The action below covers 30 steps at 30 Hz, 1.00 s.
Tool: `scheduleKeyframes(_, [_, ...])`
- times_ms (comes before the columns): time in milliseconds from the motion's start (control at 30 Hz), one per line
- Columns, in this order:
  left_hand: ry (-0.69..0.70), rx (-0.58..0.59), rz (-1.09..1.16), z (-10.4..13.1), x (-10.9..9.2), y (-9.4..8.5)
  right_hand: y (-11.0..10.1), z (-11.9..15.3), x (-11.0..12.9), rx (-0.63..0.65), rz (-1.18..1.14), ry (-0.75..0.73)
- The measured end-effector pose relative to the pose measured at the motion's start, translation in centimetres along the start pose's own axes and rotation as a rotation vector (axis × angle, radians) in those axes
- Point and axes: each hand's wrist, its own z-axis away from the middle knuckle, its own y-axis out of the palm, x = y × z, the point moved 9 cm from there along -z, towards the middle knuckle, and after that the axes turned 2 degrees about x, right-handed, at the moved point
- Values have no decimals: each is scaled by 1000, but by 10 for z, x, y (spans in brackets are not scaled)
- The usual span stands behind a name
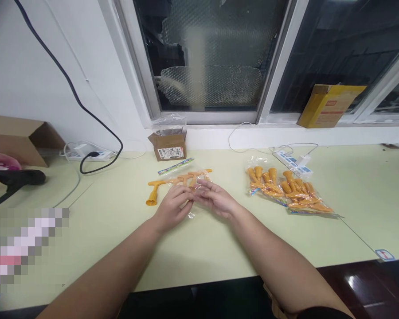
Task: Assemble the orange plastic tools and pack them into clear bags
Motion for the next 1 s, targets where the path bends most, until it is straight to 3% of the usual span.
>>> scheduleKeyframes(133, [63, 19, 49, 0, -16, 6, 3, -6, -6, -79, 278, -197])
scheduleKeyframes(300, [181, 29, 118, 1, -43, 12, 7, 1, 12, -158, 608, -523])
scheduleKeyframes(433, [243, 41, 157, 0, -62, 13, -3, -2, 13, -226, 865, -560])
scheduleKeyframes(567, [247, 8, 206, 1, -64, 5, -10, -2, 20, -261, 904, -589])
scheduleKeyframes(667, [83, -192, 201, 1, -36, -16, -5, 4, 35, -204, 831, -615])
scheduleKeyframes(733, [-129, -379, 240, 6, -2, -32, 1, 8, 43, -143, 784, -616])
scheduleKeyframes(800, [-375, -506, 438, 14, 36, -35, 6, 11, 48, -113, 778, -614])
scheduleKeyframes(900, [-704, -478, 1047, 20, 73, -2, 9, 9, 42, -124, 838, -610])
scheduleKeyframes(1000, [-905, -313, 1489, 21, 64, 37, 10, 4, 29, -122, 878, -590])
